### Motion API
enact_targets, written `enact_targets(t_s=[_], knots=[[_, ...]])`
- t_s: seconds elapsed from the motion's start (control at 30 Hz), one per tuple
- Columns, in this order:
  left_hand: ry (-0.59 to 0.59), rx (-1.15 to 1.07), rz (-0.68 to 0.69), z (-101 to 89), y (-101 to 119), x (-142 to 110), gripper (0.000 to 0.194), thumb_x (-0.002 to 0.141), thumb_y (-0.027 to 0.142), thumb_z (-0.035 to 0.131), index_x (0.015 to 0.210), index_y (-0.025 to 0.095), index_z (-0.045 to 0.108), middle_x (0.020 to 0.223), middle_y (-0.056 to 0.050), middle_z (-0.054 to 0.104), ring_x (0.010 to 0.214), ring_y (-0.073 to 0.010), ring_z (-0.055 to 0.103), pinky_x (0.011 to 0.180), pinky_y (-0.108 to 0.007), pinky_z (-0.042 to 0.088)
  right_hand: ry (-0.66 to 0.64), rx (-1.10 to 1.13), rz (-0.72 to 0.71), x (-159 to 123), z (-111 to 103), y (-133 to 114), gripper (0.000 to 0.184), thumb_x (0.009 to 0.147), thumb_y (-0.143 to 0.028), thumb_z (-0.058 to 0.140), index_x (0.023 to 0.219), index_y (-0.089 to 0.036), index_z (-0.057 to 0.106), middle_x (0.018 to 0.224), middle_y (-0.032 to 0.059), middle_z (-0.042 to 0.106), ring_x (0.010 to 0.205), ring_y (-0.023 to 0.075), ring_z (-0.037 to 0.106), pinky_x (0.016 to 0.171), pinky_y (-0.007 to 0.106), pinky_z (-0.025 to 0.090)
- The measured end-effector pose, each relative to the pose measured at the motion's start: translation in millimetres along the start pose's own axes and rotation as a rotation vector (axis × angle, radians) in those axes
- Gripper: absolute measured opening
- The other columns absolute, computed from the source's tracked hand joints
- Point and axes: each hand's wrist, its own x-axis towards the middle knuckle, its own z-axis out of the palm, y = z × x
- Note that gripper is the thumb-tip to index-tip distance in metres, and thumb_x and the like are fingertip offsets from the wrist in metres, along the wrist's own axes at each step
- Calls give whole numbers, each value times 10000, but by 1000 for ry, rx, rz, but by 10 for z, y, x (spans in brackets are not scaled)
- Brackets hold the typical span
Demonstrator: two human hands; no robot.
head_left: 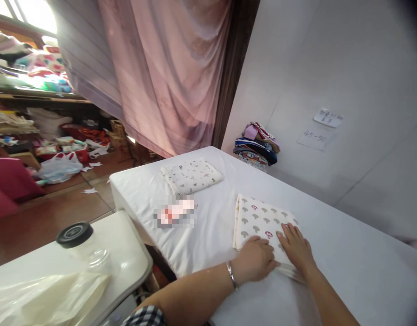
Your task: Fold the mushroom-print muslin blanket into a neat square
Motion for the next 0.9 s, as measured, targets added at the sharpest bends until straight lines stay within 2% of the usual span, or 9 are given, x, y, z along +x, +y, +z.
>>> enact_targets(t_s=[0.1, 0.17, 0.23, 0.3, 0.37, 0.57, 0.7, 0.8, 0.9], knots=[[25, 26, -223, -121, -136, 171, 356, 870, 414, 418, 748, 154, 628, 781, -63, 650, 826, -192, 587, 786, -333, 430, 3, 8, -10, 0, 15, 10, 509, 891, -427, 232, 1368, -278, 328, 1484, 23, 207, 1358, 237, 142, 999, 491, 284], [122, 67, -269, -171, -296, 275, 346, 866, 429, 418, 884, 156, 630, 959, -91, 642, 981, -229, 550, 876, -383, 399, 21, 44, 8, 2, 15, 16, 528, 888, -453, 224, 1375, -270, 315, 1482, 26, 212, 1355, 235, 151, 1000, 490, 286], [188, 96, -318, -163, -482, 331, 399, 847, 461, 435, 1076, 167, 577, 1202, -113, 549, 1166, -271, 429, 986, -460, 303, 35, 78, 8, 4, 13, 24, 552, 883, -481, 215, 1379, -255, 308, 1480, 33, 214, 1353, 241, 157, 998, 497, 288], [181, 79, -440, -97, -650, 331, 515, 831, 512, 423, 1228, 189, 479, 1373, -112, 396, 1250, -305, 324, 1013, -528, 239, 42, 105, -9, 5, 18, 36, 559, 880, -496, 217, 1369, -248, 328, 1474, 43, 229, 1350, 250, 166, 996, 508, 288], [154, 23, -528, -3, -766, 295, 569, 829, 548, 384, 1299, 229, 405, 1446, -80, 289, 1271, -317, 284, 1008, -559, 231, 60, 123, -25, 2, 33, 43, 550, 878, -494, 230, 1356, -250, 348, 1466, 49, 249, 1347, 255, 176, 997, 519, 286], [153, -53, -547, 116, -835, 224, 551, 839, 547, 349, 1314, 270, 383, 1465, -33, 260, 1268, -304, 284, 1020, -550, 219, 52, 181, -11, 9, 25, 26, 534, 871, -478, 267, 1350, -257, 354, 1470, 37, 243, 1355, 249, 159, 1018, 539, 250], [186, -55, -539, 101, -844, 231, 508, 844, 525, 369, 1289, 285, 409, 1460, -18, 273, 1260, -297, 296, 1016, -541, 223, -41, 408, 12, 117, -120, 124, 548, 824, -503, 381, 1291, -225, 450, 1450, 47, 295, 1340, 244, 220, 1050, 470, 252], [215, -55, -529, 102, -858, 239, 481, 839, 501, 399, 1268, 285, 432, 1452, -14, 294, 1242, -290, 319, 1013, -534, 226, 9, 621, 127, 231, -211, 259, 573, 811, -520, 406, 1279, -193, 467, 1381, 83, 409, 1257, 235, 385, 1021, 393, 329], [222, -73, -538, 99, -859, 247, 478, 830, 490, 425, 1255, 273, 449, 1444, -25, 313, 1236, -286, 330, 1016, -528, 221, 16, 622, 291, 312, -185, 332, 626, 804, -515, 408, 1317, -157, 418, 1320, 120, 475, 1192, 256, 461, 985, 405, 368]])
